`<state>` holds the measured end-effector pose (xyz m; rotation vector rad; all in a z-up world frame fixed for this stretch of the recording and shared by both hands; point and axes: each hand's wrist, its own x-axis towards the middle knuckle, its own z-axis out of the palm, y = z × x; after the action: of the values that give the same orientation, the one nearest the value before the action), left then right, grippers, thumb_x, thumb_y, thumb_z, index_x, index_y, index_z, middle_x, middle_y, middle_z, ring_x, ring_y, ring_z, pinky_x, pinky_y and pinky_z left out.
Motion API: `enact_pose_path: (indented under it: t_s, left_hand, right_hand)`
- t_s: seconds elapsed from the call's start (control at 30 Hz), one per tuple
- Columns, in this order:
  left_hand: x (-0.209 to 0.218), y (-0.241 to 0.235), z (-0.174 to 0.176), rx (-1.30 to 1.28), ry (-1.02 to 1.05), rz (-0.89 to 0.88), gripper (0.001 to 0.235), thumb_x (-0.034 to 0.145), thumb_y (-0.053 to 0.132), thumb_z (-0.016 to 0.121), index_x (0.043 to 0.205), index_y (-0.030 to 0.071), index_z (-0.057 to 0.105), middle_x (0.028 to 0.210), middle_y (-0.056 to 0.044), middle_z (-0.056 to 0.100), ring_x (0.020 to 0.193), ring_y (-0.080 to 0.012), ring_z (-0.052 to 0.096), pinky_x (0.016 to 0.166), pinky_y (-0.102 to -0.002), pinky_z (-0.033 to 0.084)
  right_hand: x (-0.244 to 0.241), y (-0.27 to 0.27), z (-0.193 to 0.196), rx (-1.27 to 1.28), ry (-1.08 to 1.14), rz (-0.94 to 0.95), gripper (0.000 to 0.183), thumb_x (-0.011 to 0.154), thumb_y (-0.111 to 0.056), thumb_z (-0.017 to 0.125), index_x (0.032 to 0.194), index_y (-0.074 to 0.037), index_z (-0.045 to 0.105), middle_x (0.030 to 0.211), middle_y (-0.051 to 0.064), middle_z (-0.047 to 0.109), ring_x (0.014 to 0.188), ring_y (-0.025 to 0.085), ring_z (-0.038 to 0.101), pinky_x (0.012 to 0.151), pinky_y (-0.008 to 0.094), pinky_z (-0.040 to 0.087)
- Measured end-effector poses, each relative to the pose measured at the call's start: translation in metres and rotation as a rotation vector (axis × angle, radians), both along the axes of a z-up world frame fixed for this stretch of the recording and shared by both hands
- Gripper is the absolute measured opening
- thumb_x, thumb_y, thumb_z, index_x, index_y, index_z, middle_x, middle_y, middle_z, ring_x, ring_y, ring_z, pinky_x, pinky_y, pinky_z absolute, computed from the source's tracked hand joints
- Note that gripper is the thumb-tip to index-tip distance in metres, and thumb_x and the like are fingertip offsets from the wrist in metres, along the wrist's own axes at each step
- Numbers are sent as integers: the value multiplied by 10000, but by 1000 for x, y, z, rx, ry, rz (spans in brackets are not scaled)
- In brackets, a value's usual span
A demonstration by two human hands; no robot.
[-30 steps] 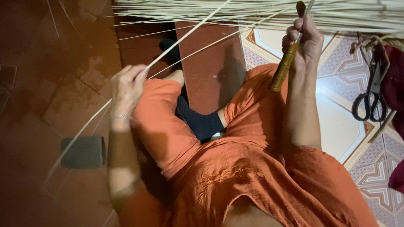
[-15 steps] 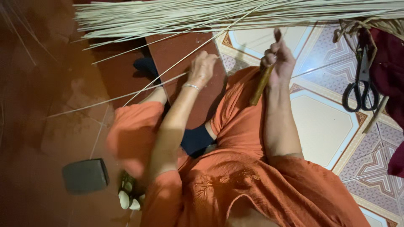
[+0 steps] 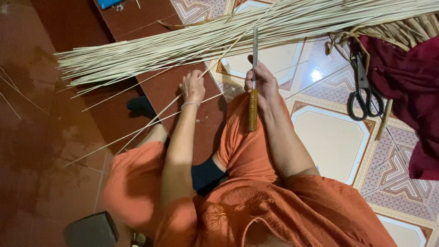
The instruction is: The person sits on the floor and uses a knife to shave thin strips from long sticks. They hold each stick with one hand and draw the knife along its length to remove material, repeating this process for multiple sticks.
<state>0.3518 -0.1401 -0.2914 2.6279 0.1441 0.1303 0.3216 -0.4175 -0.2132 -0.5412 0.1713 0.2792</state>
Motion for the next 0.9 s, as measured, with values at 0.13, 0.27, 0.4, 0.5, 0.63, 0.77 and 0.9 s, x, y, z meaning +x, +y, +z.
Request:
enact_pose_path:
  t_s: [0.13,0.27,0.4,0.5,0.63,0.77,0.9]
  left_hand:
    - [-5,9,38,-123,-213,-73,121,968,164,703,1038,103,779,867,-102,580,903,-288,552,832,-444,451]
    - [-24,24,125,-90,-255,-48,139,942,185,742,1049,112,792,764,-65,560,796,-255,524,759,-386,410]
    - [-69,52,200,-53,-402,-114,74,974,147,745,1022,114,791,794,-46,565,836,-232,544,818,-379,409]
    - [-96,65,227,-79,-438,-94,73,978,133,739,1026,91,775,825,-30,598,848,-222,566,819,-380,415]
    - [-118,63,238,-78,-571,-73,27,953,94,754,973,81,767,870,-43,630,868,-228,606,800,-389,433]
    - [-127,45,243,-144,-672,-105,66,938,52,766,1003,62,757,896,-67,642,851,-247,635,756,-386,478]
    - [-133,38,252,-206,-642,-128,104,938,17,746,1040,33,752,879,-90,623,829,-260,636,739,-384,506]
  right_hand:
    - [-4,0,13,-51,-9,26,612,983,-189,628,1530,3,430,815,93,640,627,202,602,552,311,505]
    - [-11,16,52,-85,-63,95,639,995,-164,625,1570,2,403,798,96,638,597,194,596,541,308,511]
    - [-15,41,102,-49,-175,215,690,977,-118,652,1595,-15,361,791,121,653,577,203,607,527,310,510]
    - [-22,55,134,-113,-252,304,724,951,-101,660,1601,-25,349,791,133,672,564,199,623,498,316,520]
    - [-31,74,155,-237,-360,321,648,986,-74,641,1578,4,389,825,164,681,587,215,631,529,322,518]
    - [-38,80,165,-331,-382,316,545,1005,-63,616,1513,0,429,802,164,669,557,212,615,504,312,507]
    - [-45,74,173,-323,-396,325,448,1038,-62,595,1457,11,453,841,164,676,578,221,621,525,317,509]
